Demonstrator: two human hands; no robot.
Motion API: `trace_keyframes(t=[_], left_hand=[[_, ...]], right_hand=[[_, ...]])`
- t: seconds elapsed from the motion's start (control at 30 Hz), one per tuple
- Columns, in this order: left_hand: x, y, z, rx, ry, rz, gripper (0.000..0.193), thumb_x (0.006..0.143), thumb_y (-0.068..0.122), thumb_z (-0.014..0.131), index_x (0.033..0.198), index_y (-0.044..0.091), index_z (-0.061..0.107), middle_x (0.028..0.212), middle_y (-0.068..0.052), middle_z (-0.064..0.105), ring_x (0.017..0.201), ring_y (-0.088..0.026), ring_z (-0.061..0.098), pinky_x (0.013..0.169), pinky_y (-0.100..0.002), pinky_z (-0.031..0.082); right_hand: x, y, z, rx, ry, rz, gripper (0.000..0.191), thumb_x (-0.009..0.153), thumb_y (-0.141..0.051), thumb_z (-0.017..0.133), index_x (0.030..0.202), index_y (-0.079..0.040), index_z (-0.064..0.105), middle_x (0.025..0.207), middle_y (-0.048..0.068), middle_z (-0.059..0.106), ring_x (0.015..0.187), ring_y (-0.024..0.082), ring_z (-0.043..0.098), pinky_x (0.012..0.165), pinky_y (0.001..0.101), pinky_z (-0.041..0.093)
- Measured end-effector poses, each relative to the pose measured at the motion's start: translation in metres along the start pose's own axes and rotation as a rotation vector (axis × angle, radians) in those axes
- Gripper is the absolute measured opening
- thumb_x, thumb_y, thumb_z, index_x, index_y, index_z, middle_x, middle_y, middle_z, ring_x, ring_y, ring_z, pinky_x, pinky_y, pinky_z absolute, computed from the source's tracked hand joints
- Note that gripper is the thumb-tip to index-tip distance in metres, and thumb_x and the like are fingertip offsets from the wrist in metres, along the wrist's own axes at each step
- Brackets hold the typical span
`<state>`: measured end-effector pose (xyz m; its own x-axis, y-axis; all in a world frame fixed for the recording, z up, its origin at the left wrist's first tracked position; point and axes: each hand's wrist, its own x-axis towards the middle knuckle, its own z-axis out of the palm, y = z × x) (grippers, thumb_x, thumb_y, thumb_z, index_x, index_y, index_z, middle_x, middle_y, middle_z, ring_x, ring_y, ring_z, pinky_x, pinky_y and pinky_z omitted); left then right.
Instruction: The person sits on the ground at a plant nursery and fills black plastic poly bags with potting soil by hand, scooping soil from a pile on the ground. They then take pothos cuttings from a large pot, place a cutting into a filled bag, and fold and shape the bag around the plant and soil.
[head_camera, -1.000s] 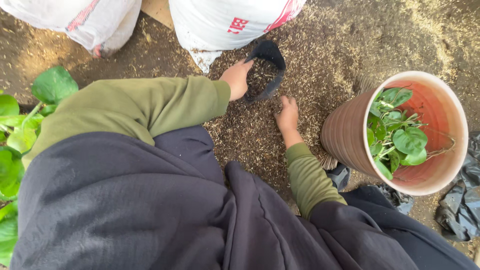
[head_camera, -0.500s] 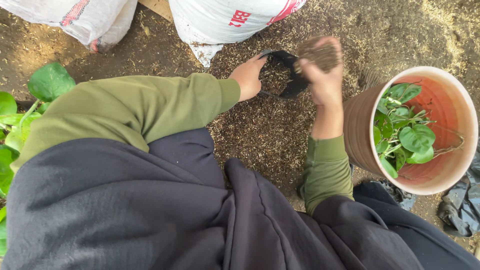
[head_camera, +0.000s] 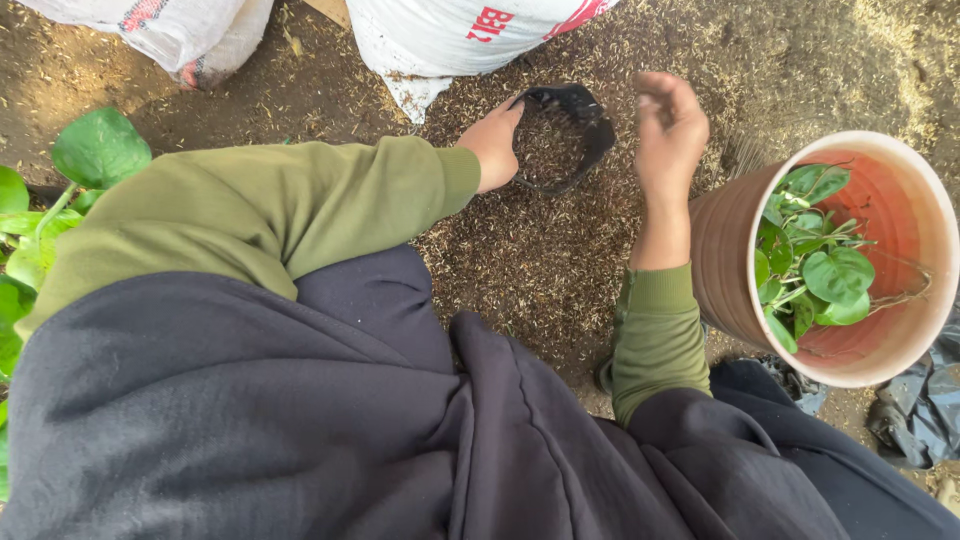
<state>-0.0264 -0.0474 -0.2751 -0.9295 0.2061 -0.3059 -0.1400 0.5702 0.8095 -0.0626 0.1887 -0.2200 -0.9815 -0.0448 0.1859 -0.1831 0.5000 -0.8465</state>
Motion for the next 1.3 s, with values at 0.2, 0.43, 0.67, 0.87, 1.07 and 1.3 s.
trace_keyframes(t=[0.2, 0.43, 0.67, 0.87, 1.07, 1.3], left_hand=[[0.006, 0.000, 0.001, 0.012, 0.126, 0.035, 0.074, 0.081, -0.008, 0.052, 0.153, 0.001, 0.037, 0.163, -0.015, 0.033, 0.147, -0.033, 0.039, 0.118, -0.036, 0.033], [0.005, -0.001, -0.001, -0.210, 0.206, -0.222, 0.070, 0.087, -0.004, 0.050, 0.155, 0.006, 0.037, 0.152, -0.017, 0.050, 0.133, -0.031, 0.056, 0.106, -0.034, 0.047], [0.000, 0.018, -0.002, -0.231, 0.147, -0.145, 0.072, 0.086, -0.007, 0.047, 0.155, 0.009, 0.037, 0.156, -0.012, 0.046, 0.128, -0.028, 0.060, 0.100, -0.032, 0.051], [-0.003, 0.020, -0.002, -0.164, 0.096, -0.183, 0.076, 0.086, -0.007, 0.052, 0.157, 0.011, 0.033, 0.156, -0.011, 0.045, 0.130, -0.028, 0.058, 0.102, -0.033, 0.049], [-0.001, 0.007, 0.005, -0.165, 0.074, -0.128, 0.079, 0.084, -0.009, 0.051, 0.158, 0.011, 0.031, 0.159, -0.011, 0.041, 0.134, -0.030, 0.053, 0.107, -0.034, 0.045], [0.005, 0.005, 0.009, -0.174, 0.055, -0.109, 0.081, 0.081, -0.008, 0.056, 0.157, 0.007, 0.033, 0.160, -0.010, 0.042, 0.139, -0.028, 0.051, 0.115, -0.030, 0.042]], right_hand=[[-0.022, 0.035, 0.026, -0.311, -0.415, 0.316, 0.071, 0.082, 0.006, 0.072, 0.146, -0.009, 0.047, 0.136, 0.012, 0.060, 0.130, 0.029, 0.054, 0.112, 0.0440, 0.041], [-0.093, 0.022, 0.093, -0.593, -0.290, 0.152, 0.118, 0.064, -0.031, 0.101, 0.143, 0.015, 0.027, 0.150, 0.034, 0.020, 0.137, 0.053, 0.036, 0.114, 0.0493, 0.040], [-0.074, 0.035, 0.069, -0.645, -0.291, 0.332, 0.050, 0.078, -0.014, 0.087, 0.119, 0.000, 0.061, 0.136, 0.019, 0.052, 0.115, 0.036, 0.063, 0.104, 0.0434, 0.053], [-0.033, 0.051, 0.028, 0.375, -0.121, 0.783, 0.051, 0.085, 0.004, 0.061, 0.131, -0.015, 0.053, 0.119, 0.009, 0.063, 0.100, 0.021, 0.069, 0.085, 0.0314, 0.064], [0.000, 0.012, -0.027, 0.697, -0.228, 0.436, 0.034, 0.091, 0.001, 0.079, 0.112, -0.014, 0.058, 0.113, 0.005, 0.061, 0.111, 0.022, 0.061, 0.096, 0.0359, 0.062], [-0.011, -0.064, 0.015, 0.152, -0.375, -0.047, 0.045, 0.085, -0.002, 0.078, 0.125, -0.007, 0.059, 0.116, 0.014, 0.070, 0.097, 0.025, 0.072, 0.080, 0.0366, 0.064]])
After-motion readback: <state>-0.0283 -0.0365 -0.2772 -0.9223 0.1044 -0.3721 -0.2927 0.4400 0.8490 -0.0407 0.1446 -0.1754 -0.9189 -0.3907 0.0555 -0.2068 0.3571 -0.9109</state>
